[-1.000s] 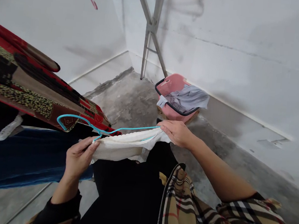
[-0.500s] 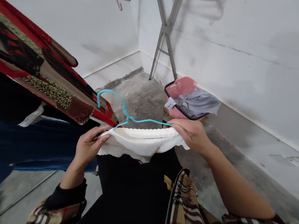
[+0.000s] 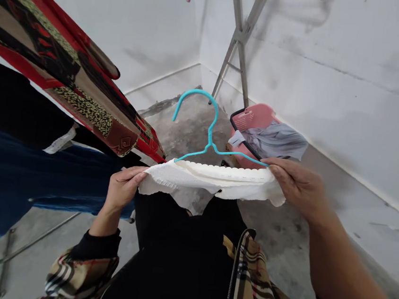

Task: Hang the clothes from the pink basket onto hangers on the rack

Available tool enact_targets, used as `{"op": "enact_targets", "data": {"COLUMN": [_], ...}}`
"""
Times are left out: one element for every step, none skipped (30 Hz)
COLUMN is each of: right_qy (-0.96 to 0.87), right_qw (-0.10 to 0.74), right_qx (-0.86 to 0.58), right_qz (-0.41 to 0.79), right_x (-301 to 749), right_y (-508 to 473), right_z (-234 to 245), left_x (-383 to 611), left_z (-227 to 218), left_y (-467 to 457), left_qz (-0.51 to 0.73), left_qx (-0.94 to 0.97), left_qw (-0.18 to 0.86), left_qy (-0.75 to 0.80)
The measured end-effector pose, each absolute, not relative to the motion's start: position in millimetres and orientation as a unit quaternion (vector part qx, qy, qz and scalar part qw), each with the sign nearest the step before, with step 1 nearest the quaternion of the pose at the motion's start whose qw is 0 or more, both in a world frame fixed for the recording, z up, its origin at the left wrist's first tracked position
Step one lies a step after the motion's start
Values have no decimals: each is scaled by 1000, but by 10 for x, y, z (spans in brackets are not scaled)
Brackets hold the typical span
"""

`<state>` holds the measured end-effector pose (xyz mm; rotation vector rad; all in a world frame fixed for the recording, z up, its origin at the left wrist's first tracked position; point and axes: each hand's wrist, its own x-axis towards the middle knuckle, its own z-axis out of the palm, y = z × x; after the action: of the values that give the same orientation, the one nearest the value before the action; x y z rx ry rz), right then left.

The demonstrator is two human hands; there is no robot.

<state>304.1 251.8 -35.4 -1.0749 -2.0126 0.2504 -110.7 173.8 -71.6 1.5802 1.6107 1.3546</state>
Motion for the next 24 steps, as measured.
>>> {"op": "enact_targets", "data": {"right_qy": [-796, -794, -789, -784, -776, -769, -764, -761, -763, -767, -773, -780, -787, -794, -803, -812, -822, -833, -843, -851, -852, -849, -843, -834], "right_qw": [414, 418, 421, 424, 429, 435, 440, 443, 439, 433, 423, 411, 398, 384, 368, 352, 338, 325, 316, 310, 312, 318, 324, 329], "right_qx": [-429, -431, -436, -444, -452, -459, -464, -467, -468, -466, -465, -464, -463, -461, -457, -450, -437, -421, -403, -388, -383, -385, -395, -409], "right_qz": [99, 98, 97, 96, 94, 90, 86, 82, 81, 80, 81, 84, 89, 96, 106, 119, 135, 152, 164, 172, 173, 171, 170, 173], "right_x": [3057, 3074, 3094, 3114, 3134, 3151, 3161, 3164, 3157, 3142, 3120, 3097, 3078, 3070, 3078, 3106, 3154, 3217, 3289, 3361, 3424, 3470, 3495, 3495], "right_y": [2512, 2507, 2503, 2498, 2492, 2485, 2474, 2460, 2441, 2417, 2389, 2360, 2330, 2302, 2280, 2265, 2260, 2266, 2282, 2306, 2336, 2367, 2396, 2420], "right_z": [-361, -370, -378, -385, -390, -392, -391, -386, -378, -367, -353, -336, -318, -300, -286, -278, -280, -292, -315, -347, -382, -414, -437, -445], "left_x": [-1106, -1107, -1109, -1112, -1113, -1110, -1100, -1081, -1050, -1007, -953, -892, -827, -766, -712, -671, -644, -630, -627, -632, -639, -646, -651, -653], "left_z": [-737, -762, -787, -813, -837, -856, -869, -875, -873, -864, -851, -835, -820, -807, -797, -788, -780, -771, -760, -746, -731, -716, -705, -698], "left_y": [1732, 1727, 1723, 1722, 1723, 1725, 1728, 1732, 1734, 1736, 1738, 1740, 1743, 1749, 1759, 1772, 1788, 1807, 1828, 1849, 1870, 1890, 1910, 1930], "left_qz": [501, 505, 513, 525, 539, 554, 570, 580, 579, 566, 542, 510, 478, 454, 442, 440, 445, 455, 466, 479, 490, 500, 509, 515], "left_qx": [571, 559, 542, 521, 498, 477, 461, 461, 479, 514, 559, 607, 648, 675, 688, 690, 683, 672, 660, 649, 642, 636, 632, 629], "left_qw": [259, 265, 267, 268, 265, 256, 237, 207, 168, 127, 88, 58, 40, 36, 41, 51, 63, 77, 92, 105, 115, 122, 124, 121], "left_qy": [596, 602, 609, 617, 625, 633, 638, 639, 638, 633, 622, 607, 592, 580, 574, 573, 576, 580, 582, 582, 579, 575, 572, 570]}}
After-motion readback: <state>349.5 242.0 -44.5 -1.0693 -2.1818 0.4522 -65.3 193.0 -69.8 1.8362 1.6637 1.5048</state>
